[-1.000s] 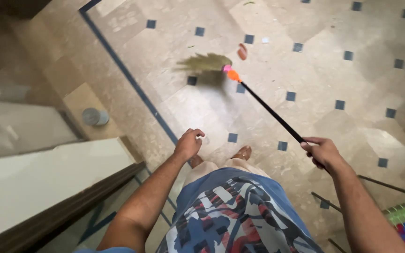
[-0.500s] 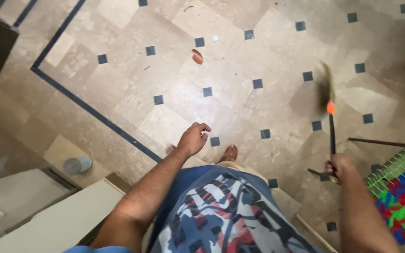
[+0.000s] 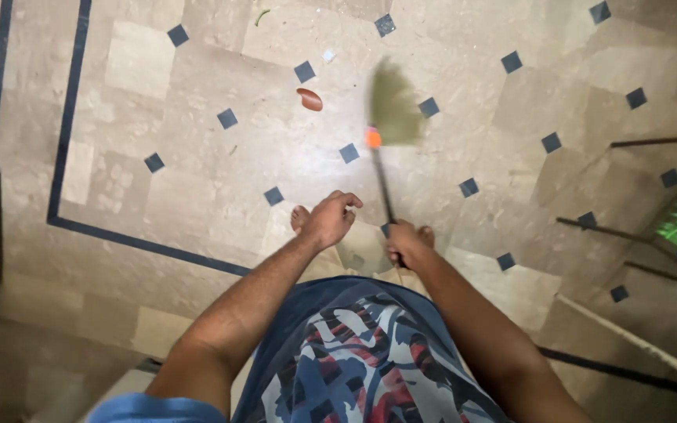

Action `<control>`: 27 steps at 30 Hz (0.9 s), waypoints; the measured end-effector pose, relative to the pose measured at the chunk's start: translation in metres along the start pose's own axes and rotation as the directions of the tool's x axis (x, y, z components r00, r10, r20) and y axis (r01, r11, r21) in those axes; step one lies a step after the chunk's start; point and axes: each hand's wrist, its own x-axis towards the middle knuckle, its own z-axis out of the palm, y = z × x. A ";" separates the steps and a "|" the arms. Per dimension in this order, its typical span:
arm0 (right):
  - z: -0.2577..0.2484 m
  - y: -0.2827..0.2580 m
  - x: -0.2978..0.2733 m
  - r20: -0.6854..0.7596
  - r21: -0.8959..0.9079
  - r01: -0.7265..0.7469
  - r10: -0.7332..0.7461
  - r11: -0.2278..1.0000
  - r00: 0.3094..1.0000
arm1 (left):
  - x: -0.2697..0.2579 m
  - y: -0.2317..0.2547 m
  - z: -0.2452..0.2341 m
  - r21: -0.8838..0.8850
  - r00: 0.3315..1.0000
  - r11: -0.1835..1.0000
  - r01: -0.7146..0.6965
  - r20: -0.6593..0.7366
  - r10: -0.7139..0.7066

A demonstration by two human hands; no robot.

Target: The recorder uses a broom to sweep dust and debris from the floor across several rooms.

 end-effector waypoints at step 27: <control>-0.154 -0.163 0.110 -0.317 -0.072 0.187 -0.200 0.980 0.927 | 0.030 -0.063 -0.177 0.053 0.991 0.992 0.112 -0.084 -0.108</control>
